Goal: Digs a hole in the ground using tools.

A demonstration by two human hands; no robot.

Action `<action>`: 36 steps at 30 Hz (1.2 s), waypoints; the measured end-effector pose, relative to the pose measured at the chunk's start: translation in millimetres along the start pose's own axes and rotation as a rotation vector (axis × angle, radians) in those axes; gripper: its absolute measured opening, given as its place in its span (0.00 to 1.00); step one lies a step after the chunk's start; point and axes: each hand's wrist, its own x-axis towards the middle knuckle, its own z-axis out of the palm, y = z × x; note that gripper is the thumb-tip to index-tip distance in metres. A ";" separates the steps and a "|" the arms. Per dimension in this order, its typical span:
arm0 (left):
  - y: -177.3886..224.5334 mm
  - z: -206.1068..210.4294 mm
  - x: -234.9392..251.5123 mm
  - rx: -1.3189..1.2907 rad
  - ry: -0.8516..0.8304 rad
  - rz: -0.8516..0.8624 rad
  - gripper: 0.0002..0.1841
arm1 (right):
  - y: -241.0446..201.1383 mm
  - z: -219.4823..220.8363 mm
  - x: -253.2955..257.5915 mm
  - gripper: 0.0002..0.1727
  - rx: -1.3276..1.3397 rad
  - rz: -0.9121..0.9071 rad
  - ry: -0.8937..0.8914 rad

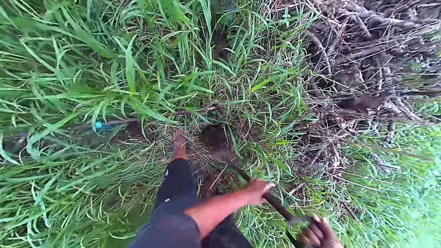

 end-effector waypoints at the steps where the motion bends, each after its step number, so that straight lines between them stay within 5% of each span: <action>1: -27.0 -2.3 -5.2 0.015 -0.061 -0.165 0.46 | 43.2 12.7 45.2 0.19 0.030 -0.024 0.131; 4: -66.7 -30.2 -23.2 0.009 -0.153 -0.431 0.56 | 93.0 46.4 114.8 0.19 0.026 -0.059 0.329; 8: -69.9 -31.0 -55.5 -0.138 -0.237 -0.625 0.48 | 102.8 31.4 104.1 0.15 0.062 -0.037 0.418; 15: -19.7 -5.8 -63.6 -0.183 -0.560 -0.741 0.47 | 172.7 -78.0 87.8 0.14 0.062 -0.014 0.503; 19: -13.3 49.1 -70.2 -0.506 -0.442 -0.990 0.43 | 192.8 -99.7 85.2 0.14 0.149 -0.020 0.434; 24: -10.0 136.8 -68.3 -0.905 0.008 -1.132 0.38 | 237.2 -123.6 65.7 0.18 0.368 0.081 0.219; 27: 6.6 158.7 -68.9 -0.733 0.219 -1.219 0.24 | 241.3 -115.3 45.2 0.18 0.547 0.130 0.102; 31: 33.4 124.3 -72.0 -0.567 0.037 -1.288 0.14 | 223.9 -102.4 18.2 0.18 0.739 0.187 0.050; 36: 17.1 112.3 -49.7 -0.130 -0.156 -1.412 0.11 | 238.4 -78.1 32.3 0.25 0.752 0.285 0.087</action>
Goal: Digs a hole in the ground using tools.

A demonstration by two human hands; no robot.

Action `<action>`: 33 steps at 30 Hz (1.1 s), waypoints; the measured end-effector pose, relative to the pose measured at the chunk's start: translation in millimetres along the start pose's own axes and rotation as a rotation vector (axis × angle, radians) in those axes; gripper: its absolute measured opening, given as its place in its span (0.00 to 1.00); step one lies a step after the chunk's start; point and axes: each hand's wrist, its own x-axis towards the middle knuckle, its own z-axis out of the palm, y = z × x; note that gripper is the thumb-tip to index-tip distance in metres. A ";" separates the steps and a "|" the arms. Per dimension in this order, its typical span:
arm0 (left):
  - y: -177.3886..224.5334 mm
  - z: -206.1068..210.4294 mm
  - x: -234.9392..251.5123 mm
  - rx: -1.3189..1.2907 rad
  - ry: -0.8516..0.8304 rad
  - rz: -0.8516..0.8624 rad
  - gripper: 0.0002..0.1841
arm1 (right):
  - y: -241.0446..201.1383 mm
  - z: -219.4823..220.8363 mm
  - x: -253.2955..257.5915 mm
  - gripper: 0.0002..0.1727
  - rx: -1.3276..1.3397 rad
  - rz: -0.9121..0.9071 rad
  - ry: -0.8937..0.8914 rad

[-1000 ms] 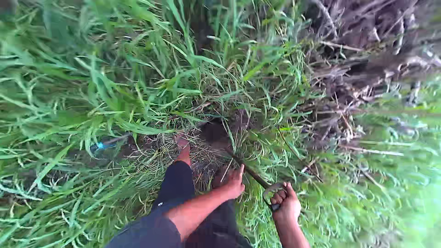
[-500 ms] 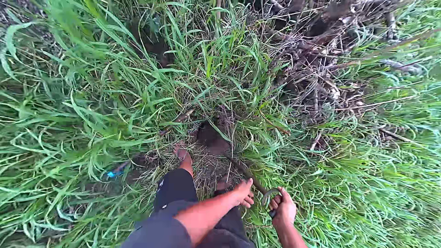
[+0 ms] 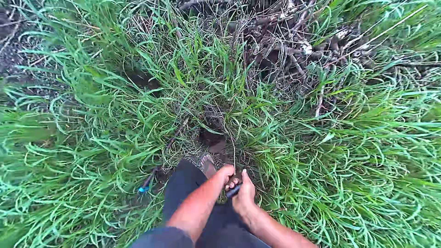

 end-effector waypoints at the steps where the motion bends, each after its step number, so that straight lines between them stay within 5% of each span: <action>1: 4.4 -0.3 1.7 0.085 0.047 -0.042 0.12 | 5.8 2.4 4.0 0.25 -0.007 0.001 0.019; 6: 10.3 6.3 28.0 0.122 0.165 -0.062 0.15 | 10.3 10.0 25.4 0.22 -0.011 0.015 0.112; 13: 53.1 49.4 85.4 0.117 0.233 0.057 0.31 | -30.4 2.8 97.8 0.18 -0.153 -0.099 0.347; 17: 44.9 97.8 120.1 0.141 0.268 0.076 0.35 | -37.2 -54.3 129.8 0.17 -0.298 -0.158 0.444; 23: -0.2 142.6 175.1 0.135 0.421 0.140 0.39 | -21.7 -123.4 150.3 0.16 -0.282 -0.210 0.360; 33: 16.7 98.3 134.8 0.081 0.310 0.153 0.28 | -8.9 -71.9 135.4 0.16 -0.295 -0.202 0.420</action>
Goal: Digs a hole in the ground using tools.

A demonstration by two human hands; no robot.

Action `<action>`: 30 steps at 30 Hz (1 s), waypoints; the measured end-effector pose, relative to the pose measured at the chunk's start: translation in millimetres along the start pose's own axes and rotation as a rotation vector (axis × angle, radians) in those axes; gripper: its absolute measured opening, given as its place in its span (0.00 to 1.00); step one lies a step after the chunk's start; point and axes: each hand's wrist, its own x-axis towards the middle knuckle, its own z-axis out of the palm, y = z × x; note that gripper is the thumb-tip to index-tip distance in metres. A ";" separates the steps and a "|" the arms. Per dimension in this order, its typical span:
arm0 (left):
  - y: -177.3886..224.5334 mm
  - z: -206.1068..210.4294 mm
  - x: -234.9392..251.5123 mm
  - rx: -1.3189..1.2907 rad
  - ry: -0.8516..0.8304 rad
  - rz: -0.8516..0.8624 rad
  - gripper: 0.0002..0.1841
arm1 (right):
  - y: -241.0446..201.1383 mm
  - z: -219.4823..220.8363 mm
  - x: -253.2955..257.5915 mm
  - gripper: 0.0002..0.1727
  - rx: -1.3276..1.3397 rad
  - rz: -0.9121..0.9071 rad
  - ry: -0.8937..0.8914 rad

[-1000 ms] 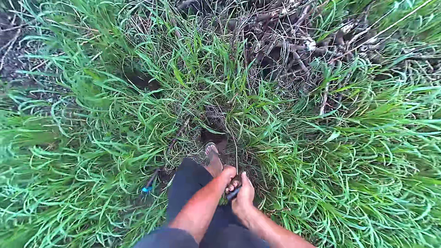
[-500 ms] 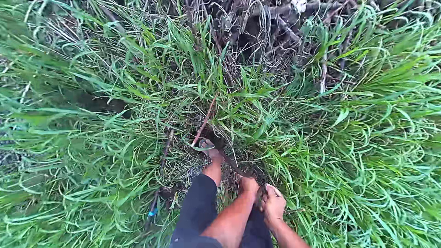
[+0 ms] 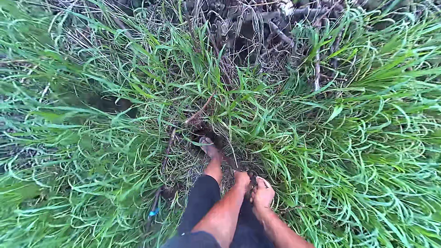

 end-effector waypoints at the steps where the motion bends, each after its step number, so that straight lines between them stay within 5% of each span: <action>1: -4.8 10.6 1.0 -0.021 0.028 0.007 0.31 | 7.9 -10.3 7.8 0.16 -0.002 -0.002 -0.007; 7: -24.6 58.9 12.3 -0.125 0.140 0.030 0.35 | 35.4 -49.3 44.2 0.22 0.003 -0.050 -0.045; 14: -17.5 31.7 0.2 -0.006 0.045 0.027 0.33 | 25.9 -30.1 30.7 0.20 -0.073 -0.073 0.014; 21: -17.7 52.1 3.7 0.024 0.114 -0.009 0.31 | 34.7 -42.3 48.9 0.17 -0.085 -0.099 0.019; 30: -20.8 54.0 11.5 -0.029 0.102 0.026 0.27 | 31.2 -44.1 45.4 0.13 -0.187 -0.319 0.070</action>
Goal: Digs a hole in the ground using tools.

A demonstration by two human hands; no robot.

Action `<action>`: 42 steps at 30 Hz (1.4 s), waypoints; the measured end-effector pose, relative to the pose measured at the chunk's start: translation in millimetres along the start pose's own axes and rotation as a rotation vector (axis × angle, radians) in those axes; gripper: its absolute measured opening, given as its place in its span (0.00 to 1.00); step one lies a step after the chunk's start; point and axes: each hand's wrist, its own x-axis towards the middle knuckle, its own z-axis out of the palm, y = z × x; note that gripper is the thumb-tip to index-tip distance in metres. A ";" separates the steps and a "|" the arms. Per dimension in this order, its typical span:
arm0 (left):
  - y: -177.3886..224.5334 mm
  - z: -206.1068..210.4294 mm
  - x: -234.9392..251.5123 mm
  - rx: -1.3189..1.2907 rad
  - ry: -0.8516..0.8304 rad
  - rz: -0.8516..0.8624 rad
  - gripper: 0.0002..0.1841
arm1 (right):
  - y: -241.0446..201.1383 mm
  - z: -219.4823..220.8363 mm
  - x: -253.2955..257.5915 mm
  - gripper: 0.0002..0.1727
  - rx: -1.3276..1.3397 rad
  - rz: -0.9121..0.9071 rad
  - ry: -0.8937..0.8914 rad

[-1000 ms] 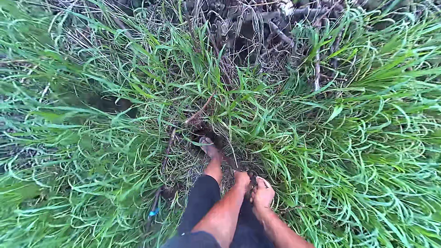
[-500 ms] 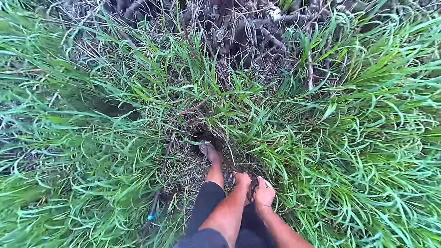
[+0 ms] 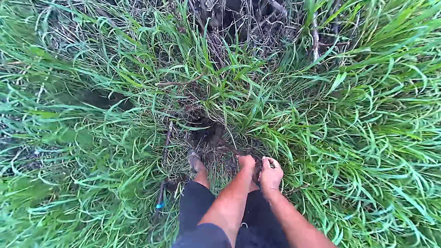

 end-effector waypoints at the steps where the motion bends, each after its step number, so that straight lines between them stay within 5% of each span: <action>1: -0.6 -0.5 4.1 -0.021 -0.011 0.000 0.25 | -0.3 0.2 -1.1 0.12 -0.001 -0.018 0.010; 7: -30.0 -23.2 76.7 -0.248 -0.128 0.016 0.24 | 7.0 16.6 -36.7 0.11 0.126 0.007 0.051; 10: -73.9 -59.2 74.7 -0.212 -0.164 0.006 0.27 | 42.4 28.3 -95.0 0.13 0.209 0.047 0.034; 14: -80.3 -68.8 73.1 -0.155 -0.154 -0.023 0.23 | 59.8 33.1 -112.3 0.13 0.246 0.062 0.065; 22: -66.6 0.2 70.8 -0.013 0.050 -0.026 0.18 | 86.3 -10.2 -49.6 0.11 0.185 0.032 0.057; 29: -97.4 104.9 95.9 0.203 0.073 0.050 0.28 | 159.0 -61.7 47.1 0.13 0.023 0.158 0.194; 35: -129.8 11.7 94.7 -0.141 -0.049 0.051 0.32 | 147.7 -24.2 -59.7 0.15 0.271 0.208 -0.010; 42: -184.1 101.1 128.1 -0.019 0.022 0.068 0.41 | 277.6 -48.2 13.8 0.17 0.226 0.345 0.139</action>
